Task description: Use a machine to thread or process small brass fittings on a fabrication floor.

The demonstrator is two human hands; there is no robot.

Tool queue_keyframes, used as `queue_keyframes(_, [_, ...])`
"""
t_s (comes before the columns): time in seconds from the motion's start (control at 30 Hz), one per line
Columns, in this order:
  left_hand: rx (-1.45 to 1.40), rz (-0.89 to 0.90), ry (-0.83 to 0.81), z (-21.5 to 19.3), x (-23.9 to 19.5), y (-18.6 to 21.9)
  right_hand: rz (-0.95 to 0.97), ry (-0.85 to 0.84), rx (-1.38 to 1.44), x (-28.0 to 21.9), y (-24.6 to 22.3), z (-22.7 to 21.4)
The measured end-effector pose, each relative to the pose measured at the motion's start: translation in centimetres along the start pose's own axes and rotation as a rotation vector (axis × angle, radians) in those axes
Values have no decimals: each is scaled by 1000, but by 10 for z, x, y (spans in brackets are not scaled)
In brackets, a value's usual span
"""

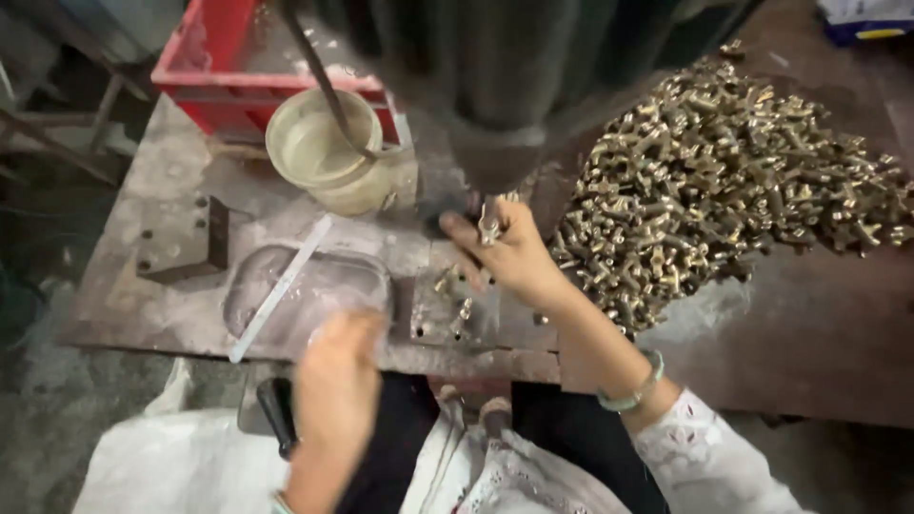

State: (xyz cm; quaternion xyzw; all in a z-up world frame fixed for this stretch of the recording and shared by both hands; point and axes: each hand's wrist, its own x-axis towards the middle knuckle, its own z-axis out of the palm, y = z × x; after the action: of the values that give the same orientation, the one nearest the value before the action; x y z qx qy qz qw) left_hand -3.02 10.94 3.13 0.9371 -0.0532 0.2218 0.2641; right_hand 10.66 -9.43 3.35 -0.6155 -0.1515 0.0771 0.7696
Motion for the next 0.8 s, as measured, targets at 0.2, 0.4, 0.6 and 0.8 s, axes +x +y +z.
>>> queue_keyframes(0.2, [69,-119,-98,12,11,-33,262,132,-191,-6,-33,14])
queue_keyframes(0.4, [-180,-272,-72,0,10,-40,158,152,-156,-9,-28,15])
queue_keyframes(0.6, [-1004,-786,-41,28,-30,-11,39,310,46,-15,-21,26])
queue_keyframes(0.8, [-628,-316,208,63,-53,36,90,270,57,-13,-26,22])
